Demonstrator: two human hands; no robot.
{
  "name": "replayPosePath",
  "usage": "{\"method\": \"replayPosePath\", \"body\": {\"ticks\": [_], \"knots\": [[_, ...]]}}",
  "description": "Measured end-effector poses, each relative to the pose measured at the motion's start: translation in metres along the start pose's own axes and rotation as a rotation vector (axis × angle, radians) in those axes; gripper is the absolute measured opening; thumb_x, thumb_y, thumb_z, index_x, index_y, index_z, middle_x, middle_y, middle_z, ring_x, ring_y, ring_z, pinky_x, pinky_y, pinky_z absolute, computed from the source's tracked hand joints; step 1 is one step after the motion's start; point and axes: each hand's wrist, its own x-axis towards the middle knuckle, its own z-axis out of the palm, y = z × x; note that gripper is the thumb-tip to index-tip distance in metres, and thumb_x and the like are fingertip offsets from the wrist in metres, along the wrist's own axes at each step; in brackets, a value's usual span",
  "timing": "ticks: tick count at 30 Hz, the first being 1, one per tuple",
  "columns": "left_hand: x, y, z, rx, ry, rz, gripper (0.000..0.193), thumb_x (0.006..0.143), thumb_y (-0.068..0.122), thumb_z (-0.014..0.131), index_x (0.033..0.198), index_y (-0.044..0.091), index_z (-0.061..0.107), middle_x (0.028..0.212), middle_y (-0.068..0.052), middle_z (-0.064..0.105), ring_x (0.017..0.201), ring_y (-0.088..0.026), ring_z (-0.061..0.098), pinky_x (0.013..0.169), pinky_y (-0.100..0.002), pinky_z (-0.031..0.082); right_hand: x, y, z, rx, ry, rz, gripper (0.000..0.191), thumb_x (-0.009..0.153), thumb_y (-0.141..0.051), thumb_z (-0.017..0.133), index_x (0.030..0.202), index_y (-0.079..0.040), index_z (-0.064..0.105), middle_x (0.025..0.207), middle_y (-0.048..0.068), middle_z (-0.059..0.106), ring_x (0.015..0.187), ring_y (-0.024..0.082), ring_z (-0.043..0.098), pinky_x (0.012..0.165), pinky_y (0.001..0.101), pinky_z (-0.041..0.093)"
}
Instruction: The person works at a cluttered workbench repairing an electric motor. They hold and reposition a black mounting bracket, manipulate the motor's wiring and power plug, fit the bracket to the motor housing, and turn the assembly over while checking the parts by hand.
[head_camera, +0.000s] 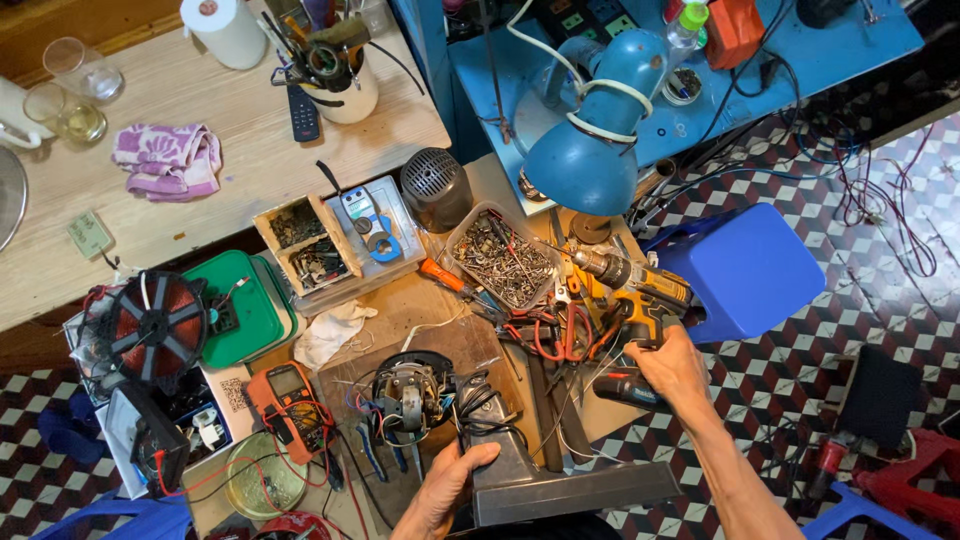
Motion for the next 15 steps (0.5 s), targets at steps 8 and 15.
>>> {"method": "replayPosePath", "body": {"ticks": [8,15], "knots": [[0.003,-0.001,-0.004,-0.077,-0.017,0.042,0.054,0.081,0.03,0.077,0.127,0.005,0.065,0.113,-0.008,0.072,0.099,-0.019,0.068,0.09,-0.035,0.054,0.022,-0.099,0.043,-0.052,-0.173,-0.252,0.054,0.071,-0.041,0.08,0.106,-0.001,0.071,0.101,0.023,0.075,0.097,0.036,0.073,0.087,0.0467,0.055],[0.015,-0.012,-0.003,-0.119,-0.042,0.079,0.056,0.081,0.026,0.076,0.13,0.003,0.062,0.115,-0.009,0.071,0.104,-0.02,0.065,0.093,-0.037,0.052,0.077,-0.123,0.093,0.07,0.032,-0.64,0.046,0.08,-0.025,0.071,0.119,-0.001,0.064,0.105,0.023,0.071,0.092,0.042,0.071,0.079,0.0506,0.054]]}}
